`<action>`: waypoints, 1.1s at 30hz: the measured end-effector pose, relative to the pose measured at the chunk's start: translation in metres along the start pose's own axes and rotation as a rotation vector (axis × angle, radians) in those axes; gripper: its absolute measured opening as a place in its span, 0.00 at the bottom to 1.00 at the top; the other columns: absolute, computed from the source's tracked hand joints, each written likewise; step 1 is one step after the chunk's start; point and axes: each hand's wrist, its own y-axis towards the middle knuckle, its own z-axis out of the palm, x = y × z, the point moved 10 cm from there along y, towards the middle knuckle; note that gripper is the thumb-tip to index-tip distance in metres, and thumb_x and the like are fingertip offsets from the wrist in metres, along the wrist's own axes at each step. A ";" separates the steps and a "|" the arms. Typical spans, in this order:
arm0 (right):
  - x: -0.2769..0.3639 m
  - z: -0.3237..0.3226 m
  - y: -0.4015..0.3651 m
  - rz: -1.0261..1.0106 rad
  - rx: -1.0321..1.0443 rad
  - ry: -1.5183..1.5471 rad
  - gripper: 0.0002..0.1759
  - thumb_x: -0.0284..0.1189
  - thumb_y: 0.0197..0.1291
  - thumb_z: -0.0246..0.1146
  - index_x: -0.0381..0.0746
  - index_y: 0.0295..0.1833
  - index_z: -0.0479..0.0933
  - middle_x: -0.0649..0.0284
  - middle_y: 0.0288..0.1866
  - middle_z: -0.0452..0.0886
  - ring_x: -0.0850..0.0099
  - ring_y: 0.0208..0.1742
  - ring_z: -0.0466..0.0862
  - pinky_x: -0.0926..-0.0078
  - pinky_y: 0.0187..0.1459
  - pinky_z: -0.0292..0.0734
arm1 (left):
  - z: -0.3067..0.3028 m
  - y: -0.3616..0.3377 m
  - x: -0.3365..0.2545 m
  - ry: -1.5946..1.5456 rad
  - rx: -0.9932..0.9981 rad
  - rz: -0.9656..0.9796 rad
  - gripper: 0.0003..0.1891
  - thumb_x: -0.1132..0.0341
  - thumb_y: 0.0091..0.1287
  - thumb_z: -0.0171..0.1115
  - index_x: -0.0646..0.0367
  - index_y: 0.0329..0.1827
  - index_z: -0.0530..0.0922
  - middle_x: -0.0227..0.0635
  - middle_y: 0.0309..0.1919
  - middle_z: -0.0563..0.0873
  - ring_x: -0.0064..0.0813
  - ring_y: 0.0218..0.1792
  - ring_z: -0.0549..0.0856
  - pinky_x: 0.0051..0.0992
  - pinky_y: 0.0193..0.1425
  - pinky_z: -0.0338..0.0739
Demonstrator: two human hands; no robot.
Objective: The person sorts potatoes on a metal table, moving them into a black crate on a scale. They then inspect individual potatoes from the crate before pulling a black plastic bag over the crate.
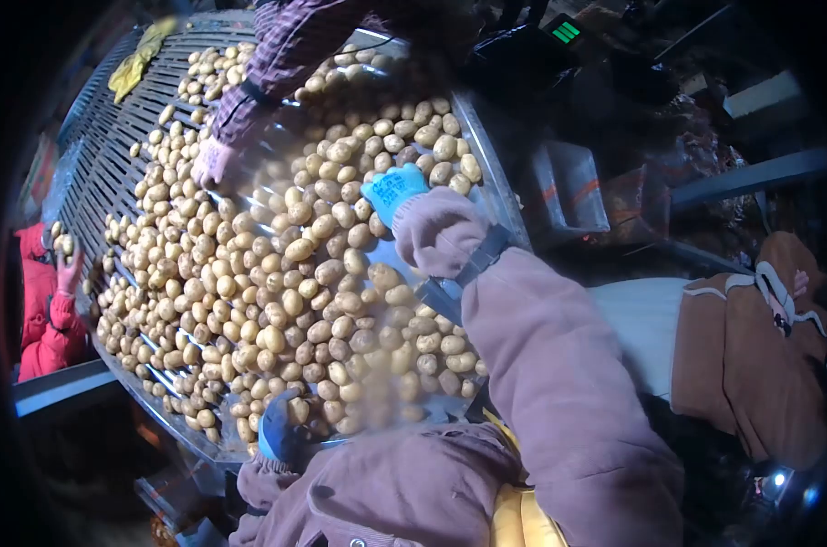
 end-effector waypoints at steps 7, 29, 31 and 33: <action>0.026 0.008 0.007 -0.025 0.034 -0.172 0.13 0.33 0.53 0.68 0.53 0.47 0.85 0.68 0.46 0.85 0.70 0.52 0.85 0.59 0.53 0.73 | 0.016 -0.022 0.047 -0.464 -0.060 -0.451 0.21 0.68 0.52 0.68 0.61 0.51 0.79 0.38 0.36 0.85 0.43 0.36 0.85 0.37 0.40 0.81; -0.087 0.091 -0.163 0.662 -0.437 2.322 0.22 0.53 0.69 0.60 0.44 0.47 0.77 0.74 0.23 0.72 0.81 0.17 0.65 0.80 0.18 0.60 | 0.056 -0.037 0.046 -1.244 0.031 -1.020 0.20 0.61 0.70 0.56 0.57 0.62 0.71 0.39 0.49 0.81 0.34 0.43 0.83 0.37 0.43 0.85; -0.102 0.093 -0.169 0.694 -0.539 2.322 0.22 0.53 0.69 0.59 0.44 0.47 0.77 0.75 0.22 0.70 0.82 0.16 0.62 0.80 0.18 0.57 | 0.047 -0.030 0.043 -0.992 0.050 -0.824 0.23 0.53 0.69 0.57 0.56 0.61 0.72 0.39 0.48 0.82 0.35 0.41 0.83 0.40 0.43 0.84; -0.125 0.092 -0.182 0.744 -0.555 2.335 0.20 0.52 0.69 0.60 0.46 0.48 0.77 0.75 0.23 0.71 0.82 0.17 0.64 0.80 0.21 0.60 | 0.046 -0.030 0.044 -0.837 0.088 -0.739 0.23 0.53 0.69 0.58 0.56 0.60 0.72 0.39 0.47 0.82 0.35 0.40 0.83 0.39 0.43 0.84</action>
